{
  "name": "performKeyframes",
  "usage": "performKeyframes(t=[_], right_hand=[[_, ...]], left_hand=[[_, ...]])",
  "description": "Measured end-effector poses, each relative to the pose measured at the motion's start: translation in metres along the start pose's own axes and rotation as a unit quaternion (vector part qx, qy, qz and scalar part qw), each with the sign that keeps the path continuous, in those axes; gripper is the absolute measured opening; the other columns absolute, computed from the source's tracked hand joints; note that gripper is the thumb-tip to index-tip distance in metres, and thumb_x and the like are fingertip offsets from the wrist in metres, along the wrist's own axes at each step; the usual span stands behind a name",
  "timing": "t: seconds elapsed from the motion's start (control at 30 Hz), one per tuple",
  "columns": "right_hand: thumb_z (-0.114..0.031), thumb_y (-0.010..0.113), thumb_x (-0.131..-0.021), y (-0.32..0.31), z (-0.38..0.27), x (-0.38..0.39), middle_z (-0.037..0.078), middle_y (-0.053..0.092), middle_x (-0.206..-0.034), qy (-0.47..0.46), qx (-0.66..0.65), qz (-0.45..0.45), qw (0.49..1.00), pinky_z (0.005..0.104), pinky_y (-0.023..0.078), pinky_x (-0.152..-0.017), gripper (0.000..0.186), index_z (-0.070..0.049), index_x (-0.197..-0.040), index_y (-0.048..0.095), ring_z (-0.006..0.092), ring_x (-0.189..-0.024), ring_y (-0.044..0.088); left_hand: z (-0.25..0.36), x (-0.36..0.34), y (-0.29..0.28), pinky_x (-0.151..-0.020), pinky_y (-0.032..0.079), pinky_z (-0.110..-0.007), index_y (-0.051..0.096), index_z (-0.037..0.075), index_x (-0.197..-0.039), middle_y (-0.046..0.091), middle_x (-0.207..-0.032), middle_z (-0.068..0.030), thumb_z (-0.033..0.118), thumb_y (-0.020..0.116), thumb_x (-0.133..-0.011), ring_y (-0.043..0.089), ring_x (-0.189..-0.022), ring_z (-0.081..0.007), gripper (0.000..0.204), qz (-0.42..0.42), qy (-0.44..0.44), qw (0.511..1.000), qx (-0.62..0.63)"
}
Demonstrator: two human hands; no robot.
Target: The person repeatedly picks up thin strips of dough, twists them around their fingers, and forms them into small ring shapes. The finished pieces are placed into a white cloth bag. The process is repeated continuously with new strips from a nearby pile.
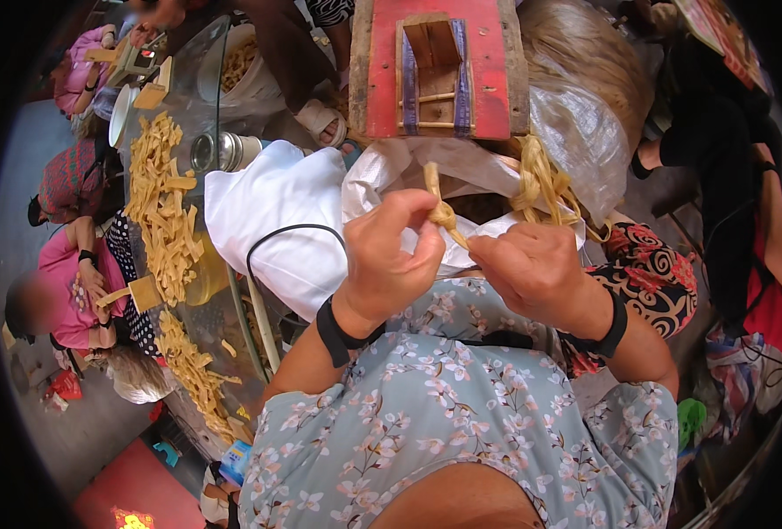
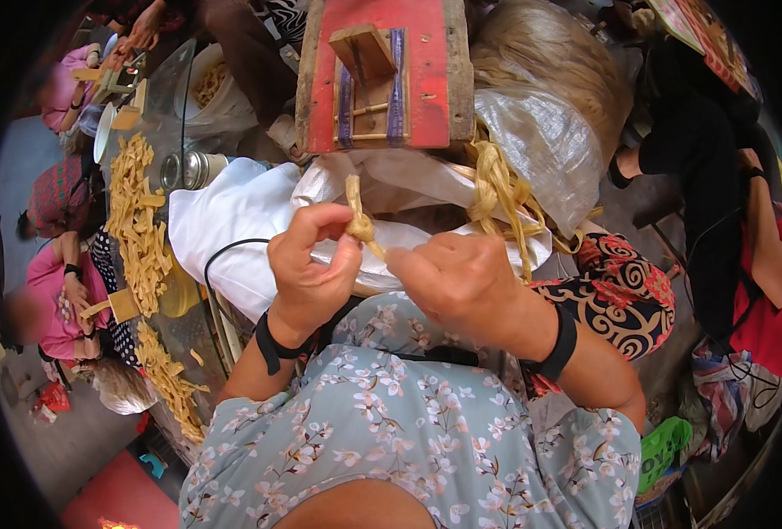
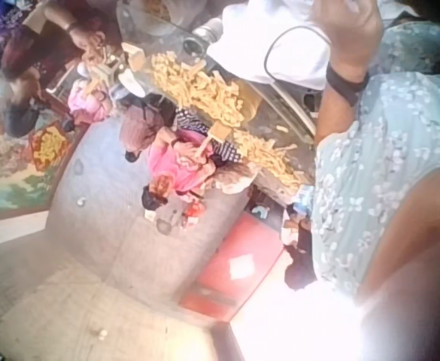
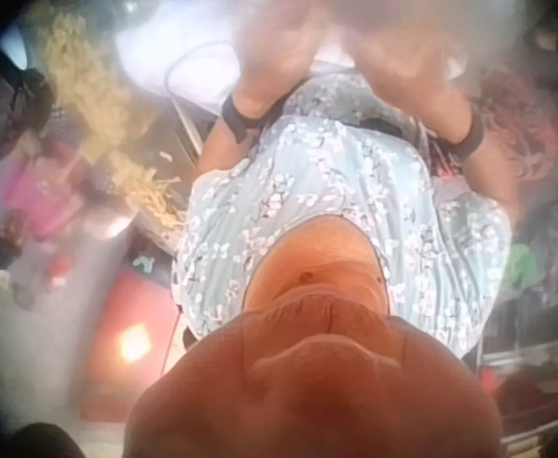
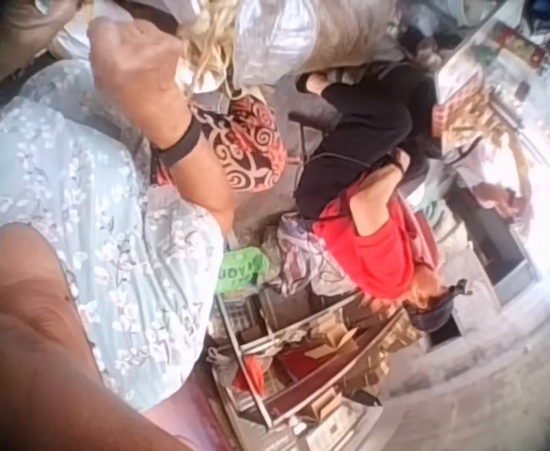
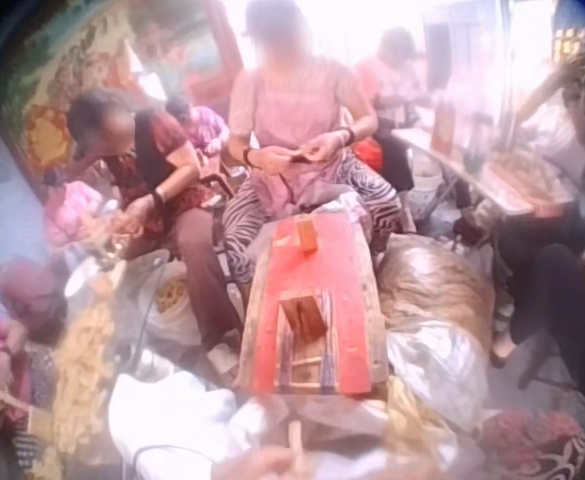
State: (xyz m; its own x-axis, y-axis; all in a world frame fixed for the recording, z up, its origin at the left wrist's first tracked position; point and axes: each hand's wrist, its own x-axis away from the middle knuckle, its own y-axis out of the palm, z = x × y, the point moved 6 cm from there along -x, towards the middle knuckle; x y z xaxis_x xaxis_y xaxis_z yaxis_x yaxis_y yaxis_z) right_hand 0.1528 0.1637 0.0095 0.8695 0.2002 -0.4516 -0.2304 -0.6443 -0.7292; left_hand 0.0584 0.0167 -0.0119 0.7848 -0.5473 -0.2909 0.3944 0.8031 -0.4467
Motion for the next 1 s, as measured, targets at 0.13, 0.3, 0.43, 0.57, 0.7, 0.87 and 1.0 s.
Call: performKeyframes(t=[0.13,0.3,0.43,0.57,0.7,0.87,1.0], right_hand=[[-0.001,0.073,-0.080,-0.005,0.005,0.003,0.009,0.063,-0.070,0.073,-0.109,0.012,0.991,0.0402,0.050,-0.053,0.018,-0.005,-0.097,0.069,0.0288,-0.062,0.066],[-0.005,0.075,-0.087,-0.009,0.027,0.007,0.013,0.068,-0.073,0.160,-0.161,-0.005,0.974,0.0392,0.052,-0.056,0.010,-0.006,-0.097,0.070,0.0319,-0.065,0.069],[-0.009,0.074,-0.092,-0.019,0.040,-0.001,0.015,0.069,-0.074,0.184,-0.231,-0.042,0.955,0.0364,0.052,-0.057,0.007,-0.004,-0.097,0.071,0.0315,-0.066,0.071],[-0.011,0.074,-0.093,-0.017,0.039,-0.008,0.015,0.067,-0.070,0.187,-0.293,-0.124,0.929,0.0389,0.050,-0.056,0.008,-0.004,-0.093,0.071,0.0335,-0.063,0.068],[-0.015,0.075,-0.093,-0.014,0.046,0.003,0.017,0.064,-0.068,0.148,-0.215,-0.175,0.949,0.0430,0.050,-0.056,0.012,-0.005,-0.088,0.069,0.0363,-0.063,0.066],[-0.015,0.073,-0.093,-0.018,0.070,-0.010,0.017,0.063,-0.068,0.158,-0.161,-0.161,0.961,0.0448,0.050,-0.058,0.013,-0.005,-0.087,0.067,0.0380,-0.063,0.065],[-0.017,0.069,-0.096,-0.024,0.115,-0.049,0.017,0.064,-0.072,0.131,-0.075,-0.067,0.986,0.0459,0.051,-0.058,0.013,-0.006,-0.091,0.065,0.0401,-0.068,0.066]], left_hand=[[0.011,-0.002,-0.007,-0.074,0.059,-0.039,0.066,0.001,-0.103,0.072,-0.086,-0.0138,-0.006,0.071,-0.078,0.072,-0.075,-0.0326,0.027,0.033,0.127,0.985,-0.114],[0.014,-0.005,-0.009,-0.082,0.058,-0.044,0.067,0.002,-0.108,0.073,-0.096,-0.0124,0.003,0.080,-0.077,0.071,-0.088,-0.0351,0.033,-0.006,0.115,0.987,-0.115],[0.042,-0.009,-0.011,-0.095,0.055,-0.049,0.069,0.005,-0.117,0.072,-0.116,-0.0106,0.020,0.078,-0.085,0.070,-0.101,-0.0310,0.036,-0.053,0.239,0.945,-0.219],[0.043,-0.007,0.007,-0.106,0.050,-0.052,0.071,0.005,-0.112,0.069,-0.095,-0.0057,0.015,0.072,-0.085,0.068,-0.092,-0.0242,0.028,-0.148,0.295,0.900,-0.285],[0.033,-0.003,0.009,-0.102,0.053,-0.052,0.069,0.004,-0.106,0.059,-0.082,-0.0038,0.013,0.070,-0.081,0.061,-0.079,-0.0233,0.026,-0.220,0.291,0.889,-0.277],[0.012,-0.037,-0.001,-0.080,0.053,-0.043,0.068,0.003,-0.103,0.060,-0.081,-0.0062,0.008,0.069,-0.081,0.062,-0.079,-0.0258,0.023,-0.191,0.239,0.928,-0.212],[-0.008,-0.096,-0.014,-0.069,0.050,-0.042,0.071,0.009,-0.102,0.065,-0.085,-0.0085,0.010,0.072,-0.088,0.065,-0.081,-0.0315,0.014,-0.130,0.171,0.955,-0.203]])
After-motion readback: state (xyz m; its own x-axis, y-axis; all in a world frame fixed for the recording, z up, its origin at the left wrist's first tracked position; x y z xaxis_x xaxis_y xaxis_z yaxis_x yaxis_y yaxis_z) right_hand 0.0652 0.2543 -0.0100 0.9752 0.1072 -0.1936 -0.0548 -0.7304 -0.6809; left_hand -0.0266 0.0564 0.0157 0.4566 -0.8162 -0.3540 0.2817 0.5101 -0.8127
